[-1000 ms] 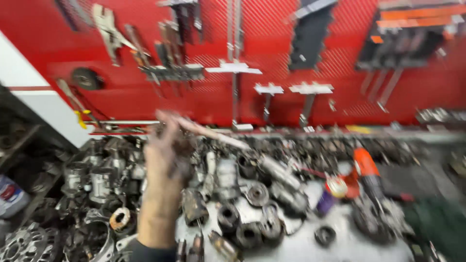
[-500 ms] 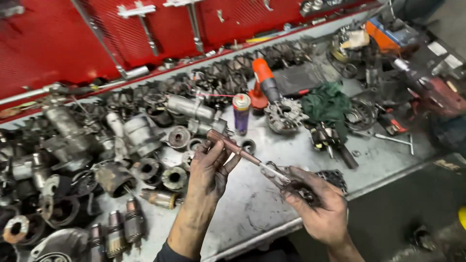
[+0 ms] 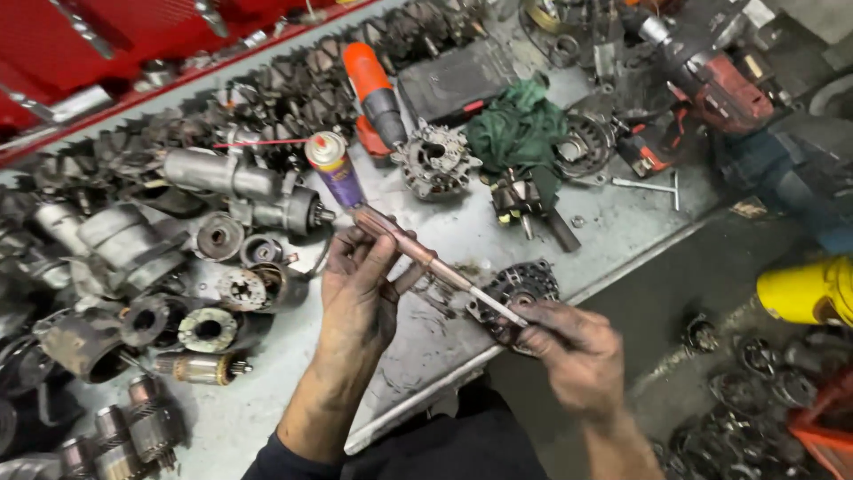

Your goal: The person cleans a mechanical part on a workbench using a green cloth. They then use a hammer to tap the part and remove a small ring, placing the ring on the table. Finally, they wipe the part again with the cloth.

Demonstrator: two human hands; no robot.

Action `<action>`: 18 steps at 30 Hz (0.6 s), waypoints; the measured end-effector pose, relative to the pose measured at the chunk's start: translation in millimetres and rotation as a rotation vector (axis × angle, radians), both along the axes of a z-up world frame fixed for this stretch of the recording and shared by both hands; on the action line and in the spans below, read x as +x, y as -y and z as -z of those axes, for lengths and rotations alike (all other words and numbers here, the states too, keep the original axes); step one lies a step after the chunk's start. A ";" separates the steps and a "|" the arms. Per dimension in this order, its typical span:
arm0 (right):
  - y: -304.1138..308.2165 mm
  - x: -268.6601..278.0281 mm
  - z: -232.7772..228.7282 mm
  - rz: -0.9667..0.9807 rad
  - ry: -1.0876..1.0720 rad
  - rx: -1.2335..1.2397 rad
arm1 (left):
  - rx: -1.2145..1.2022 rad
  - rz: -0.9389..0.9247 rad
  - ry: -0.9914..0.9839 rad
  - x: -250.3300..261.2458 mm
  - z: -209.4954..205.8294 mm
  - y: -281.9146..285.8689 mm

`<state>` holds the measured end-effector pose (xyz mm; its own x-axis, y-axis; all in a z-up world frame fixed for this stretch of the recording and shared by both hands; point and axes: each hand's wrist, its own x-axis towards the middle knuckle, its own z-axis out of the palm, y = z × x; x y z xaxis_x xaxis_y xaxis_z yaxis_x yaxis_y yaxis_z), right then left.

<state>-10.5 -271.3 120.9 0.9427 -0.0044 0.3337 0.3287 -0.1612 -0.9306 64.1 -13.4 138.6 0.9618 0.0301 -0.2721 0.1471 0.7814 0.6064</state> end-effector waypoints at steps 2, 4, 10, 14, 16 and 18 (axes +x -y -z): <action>35.7 0.4 15.5 0.065 -0.161 -0.295 | 0.092 -0.070 0.163 -0.3 -9.5 11.8; 48.0 22.6 -7.3 -0.065 -0.193 -0.059 | 0.184 0.004 0.382 1.0 0.1 29.0; 47.8 82.0 -46.7 -0.300 -0.121 0.004 | 0.888 0.235 0.743 9.8 22.0 110.8; 67.7 95.9 6.5 -0.319 -0.135 -0.124 | 1.074 0.337 0.522 12.3 65.4 141.3; 73.8 97.5 24.7 -0.236 -0.149 -0.030 | 1.059 0.315 0.432 9.1 82.0 137.1; 88.4 98.3 46.2 -0.147 -0.161 0.063 | 1.046 0.297 0.345 4.4 101.5 128.9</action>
<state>87.8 -359.8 74.8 0.9757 0.1210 0.1826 0.1910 -0.0620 -0.9796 68.5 -142.3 37.1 0.9875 -0.1545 0.0325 -0.0587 -0.1683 0.9840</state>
